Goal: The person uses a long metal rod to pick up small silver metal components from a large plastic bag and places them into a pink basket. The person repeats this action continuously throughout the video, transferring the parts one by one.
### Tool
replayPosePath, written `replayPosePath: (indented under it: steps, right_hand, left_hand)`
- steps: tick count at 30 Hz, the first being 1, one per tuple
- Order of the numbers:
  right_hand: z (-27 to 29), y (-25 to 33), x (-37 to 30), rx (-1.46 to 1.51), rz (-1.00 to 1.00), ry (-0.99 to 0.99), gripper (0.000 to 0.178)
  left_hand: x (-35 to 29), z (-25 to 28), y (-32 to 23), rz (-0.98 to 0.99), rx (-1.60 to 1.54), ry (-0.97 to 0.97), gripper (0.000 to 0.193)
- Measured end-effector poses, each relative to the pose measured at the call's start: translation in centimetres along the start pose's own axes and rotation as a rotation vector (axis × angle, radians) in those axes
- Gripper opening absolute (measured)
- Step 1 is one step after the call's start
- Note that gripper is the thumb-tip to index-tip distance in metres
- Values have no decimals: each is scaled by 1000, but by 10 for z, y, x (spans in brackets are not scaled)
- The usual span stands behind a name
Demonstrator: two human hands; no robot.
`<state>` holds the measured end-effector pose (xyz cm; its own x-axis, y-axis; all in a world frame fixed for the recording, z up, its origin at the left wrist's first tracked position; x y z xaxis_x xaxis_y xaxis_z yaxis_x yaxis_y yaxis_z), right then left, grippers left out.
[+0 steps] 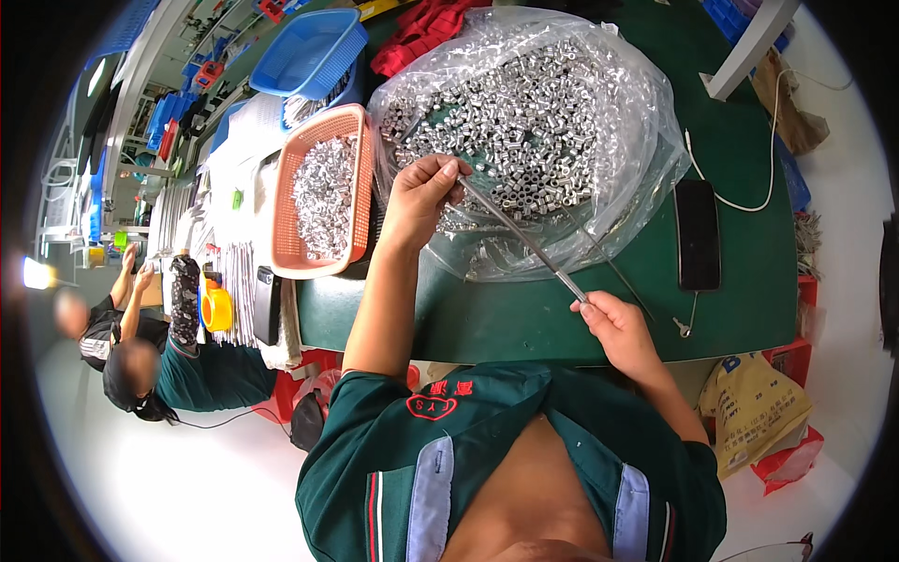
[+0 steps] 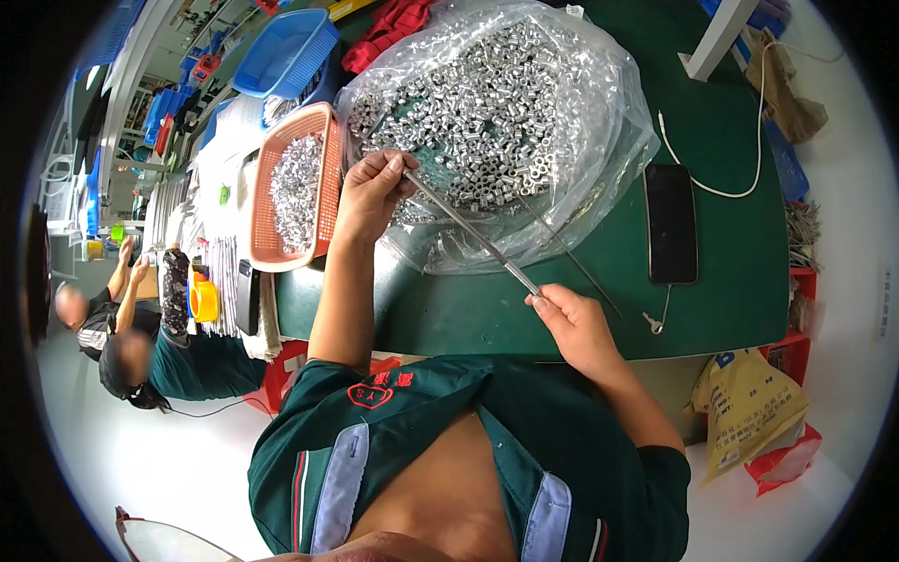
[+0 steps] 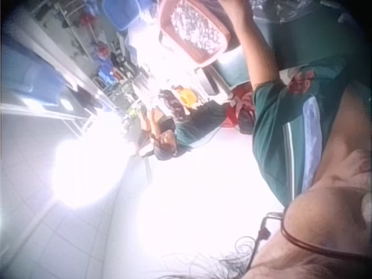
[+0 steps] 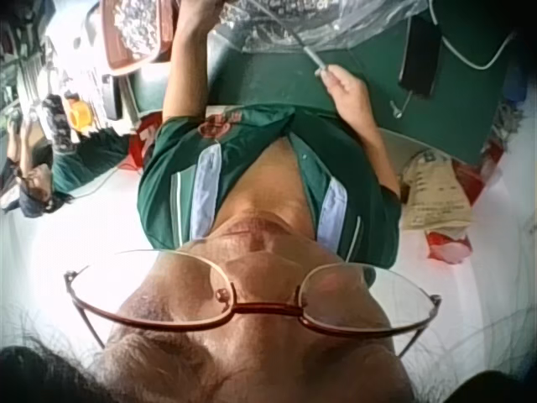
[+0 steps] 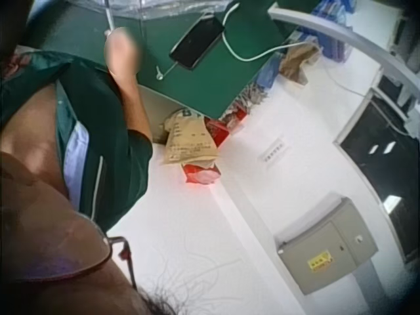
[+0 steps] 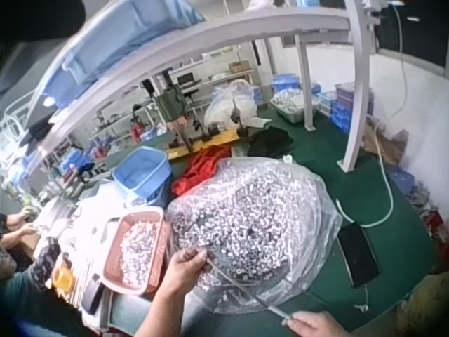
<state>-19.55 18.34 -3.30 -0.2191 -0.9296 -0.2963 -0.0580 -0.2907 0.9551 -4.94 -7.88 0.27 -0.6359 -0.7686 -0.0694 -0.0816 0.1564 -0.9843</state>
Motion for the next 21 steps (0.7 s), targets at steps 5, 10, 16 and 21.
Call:
replayPosePath:
  steps: [5,10,16,21]
  right_hand:
    - [0,3,-5,-54,1,-40,20]
    - [-2,7,-6,-83,44,-90,18]
    - [-2,11,-12,-123,89,-90,17]
    - [-8,-4,-8,119,-56,24,20]
  left_hand:
    - [-8,-3,-12,-42,116,-67,17]
    - [-17,-3,-19,-110,253,-237,18]
    - [-13,-4,-3,52,-87,17,19]
    - [-14,-11,-11,-29,-85,-134,18]
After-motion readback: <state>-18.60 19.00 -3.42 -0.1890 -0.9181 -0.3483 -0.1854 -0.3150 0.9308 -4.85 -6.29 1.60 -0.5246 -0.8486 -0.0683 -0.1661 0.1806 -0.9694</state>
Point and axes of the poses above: each hand's wrist, its own x-axis towards the middle knuckle, its own z-axis out of the back of the hand, y = z × x, the point moved 8 cm from there along x, towards the middle knuckle, and after that the axes turned 5 degrees about x, right-handed, at the moved point
